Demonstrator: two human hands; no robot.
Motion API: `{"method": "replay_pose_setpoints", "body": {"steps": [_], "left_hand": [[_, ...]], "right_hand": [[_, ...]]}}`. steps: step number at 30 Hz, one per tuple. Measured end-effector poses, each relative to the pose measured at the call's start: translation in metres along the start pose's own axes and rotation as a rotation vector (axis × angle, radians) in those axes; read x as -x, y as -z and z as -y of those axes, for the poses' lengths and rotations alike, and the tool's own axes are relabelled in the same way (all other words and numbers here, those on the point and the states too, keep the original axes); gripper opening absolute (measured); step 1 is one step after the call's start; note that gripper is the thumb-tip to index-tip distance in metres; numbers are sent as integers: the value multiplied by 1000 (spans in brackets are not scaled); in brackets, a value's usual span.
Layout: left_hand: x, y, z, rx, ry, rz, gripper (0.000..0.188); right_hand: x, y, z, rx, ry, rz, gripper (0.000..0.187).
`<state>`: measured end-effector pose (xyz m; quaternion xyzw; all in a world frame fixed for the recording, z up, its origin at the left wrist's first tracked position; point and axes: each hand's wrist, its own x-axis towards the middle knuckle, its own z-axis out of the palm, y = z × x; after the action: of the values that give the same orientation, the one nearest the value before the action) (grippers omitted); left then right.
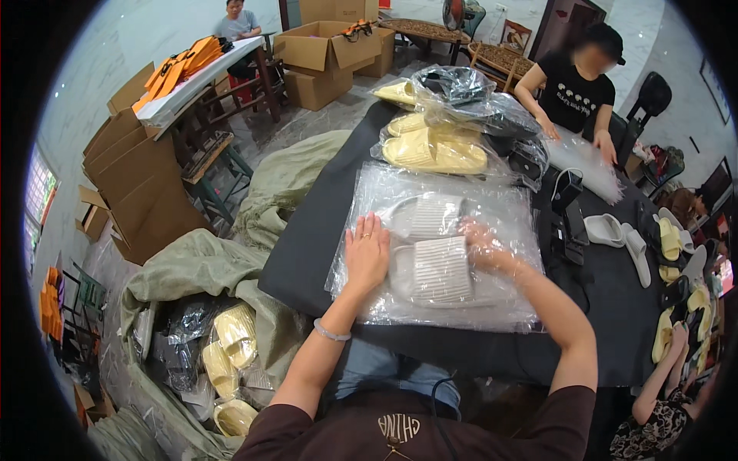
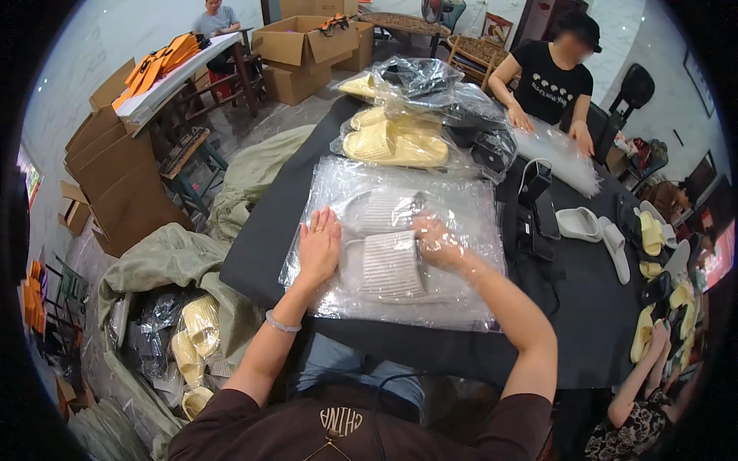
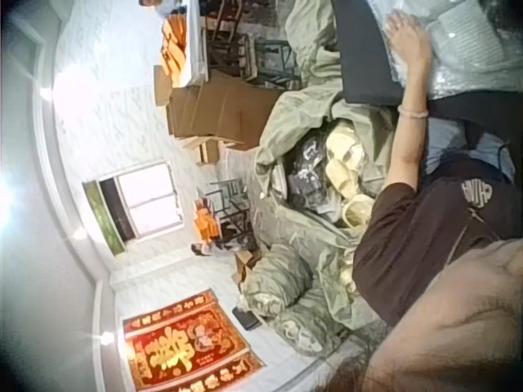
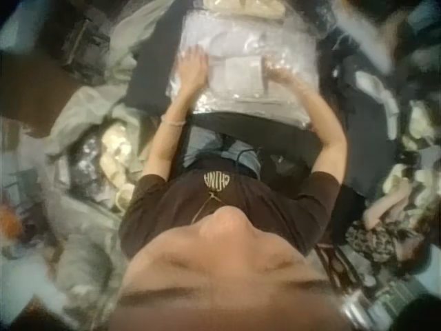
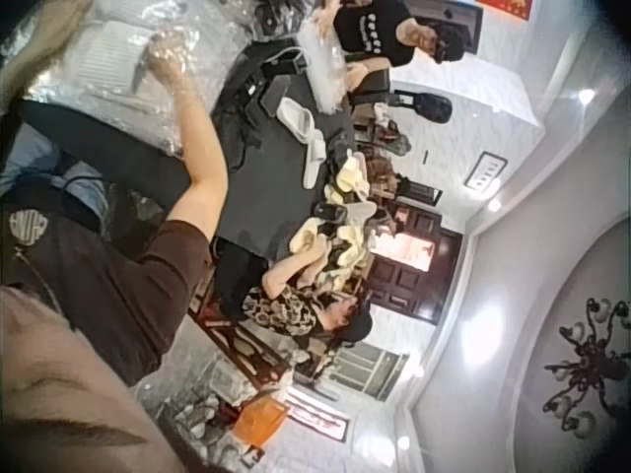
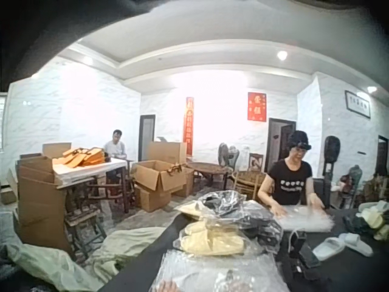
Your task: The person retrieves pairs of yellow and black slippers from a large green sack and places them onto a table. They arrange the slippers on sheets of bubble wrap and fold the wrap to package them. The person handles the items by hand, stacking the packaged pairs on the table.
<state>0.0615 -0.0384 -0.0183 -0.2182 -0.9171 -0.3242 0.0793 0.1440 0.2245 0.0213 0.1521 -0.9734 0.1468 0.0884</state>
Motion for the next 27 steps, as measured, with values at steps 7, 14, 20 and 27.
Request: {"method": "replay_pose_setpoints", "body": {"steps": [7, 14, 20, 27], "left_hand": [[8, -5, -13, -313, -44, 32, 64], [1, 33, -22, -216, -110, 88, 62], [-28, 65, -38, 56, -495, 266, 37], [-54, -26, 65, 356, -429, 273, 43]], "right_hand": [[99, 115, -45, 252, -246, 78, 13], [154, 272, 2, 622, -521, -498, 15], [48, 251, 95, -388, -457, -866, 22], [-125, 48, 165, -376, -327, -526, 19]]}}
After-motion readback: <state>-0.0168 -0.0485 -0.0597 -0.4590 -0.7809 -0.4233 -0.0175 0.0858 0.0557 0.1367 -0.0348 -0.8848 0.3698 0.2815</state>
